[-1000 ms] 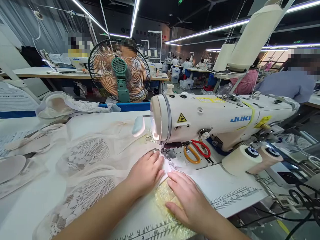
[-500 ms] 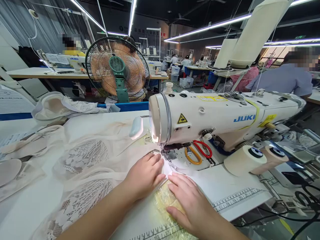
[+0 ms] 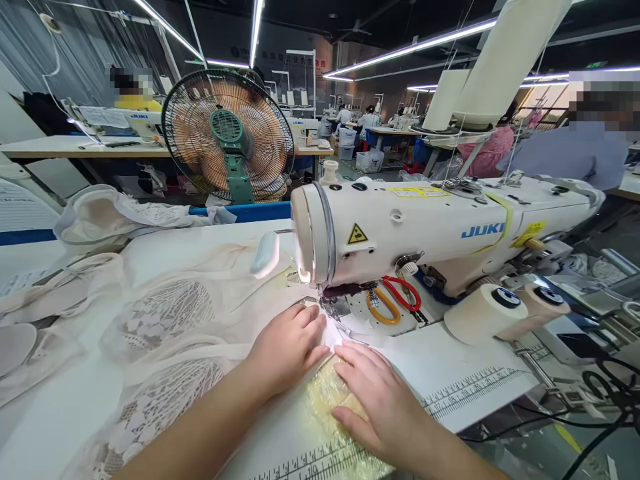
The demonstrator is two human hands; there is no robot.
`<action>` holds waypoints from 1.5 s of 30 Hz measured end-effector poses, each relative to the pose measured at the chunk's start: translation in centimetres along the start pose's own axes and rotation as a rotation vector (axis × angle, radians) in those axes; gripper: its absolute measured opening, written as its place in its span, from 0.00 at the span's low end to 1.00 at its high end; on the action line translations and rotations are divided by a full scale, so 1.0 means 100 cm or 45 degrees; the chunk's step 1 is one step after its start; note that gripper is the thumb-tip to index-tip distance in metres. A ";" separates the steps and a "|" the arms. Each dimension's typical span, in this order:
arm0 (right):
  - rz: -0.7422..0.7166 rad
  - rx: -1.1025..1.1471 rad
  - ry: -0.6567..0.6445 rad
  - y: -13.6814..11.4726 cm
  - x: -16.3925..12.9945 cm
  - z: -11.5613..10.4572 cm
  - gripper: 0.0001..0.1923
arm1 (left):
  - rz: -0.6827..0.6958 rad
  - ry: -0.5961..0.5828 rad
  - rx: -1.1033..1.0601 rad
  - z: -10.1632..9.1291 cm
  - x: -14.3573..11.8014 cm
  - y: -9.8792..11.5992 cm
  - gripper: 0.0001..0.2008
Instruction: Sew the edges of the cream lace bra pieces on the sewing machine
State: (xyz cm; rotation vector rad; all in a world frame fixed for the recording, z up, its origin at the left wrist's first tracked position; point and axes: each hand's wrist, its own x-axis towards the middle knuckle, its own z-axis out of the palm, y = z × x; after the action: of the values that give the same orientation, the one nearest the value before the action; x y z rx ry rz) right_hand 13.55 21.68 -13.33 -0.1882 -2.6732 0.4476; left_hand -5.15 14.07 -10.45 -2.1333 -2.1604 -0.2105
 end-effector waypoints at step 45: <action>0.164 0.149 -0.069 0.004 0.003 -0.002 0.20 | 0.427 0.115 0.098 0.002 -0.001 -0.021 0.17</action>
State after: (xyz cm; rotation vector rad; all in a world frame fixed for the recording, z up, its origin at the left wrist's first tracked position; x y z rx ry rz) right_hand 13.42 22.18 -13.23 -0.3185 -2.6874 0.6559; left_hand -7.26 13.98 -10.71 -2.3471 -1.7005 -0.1873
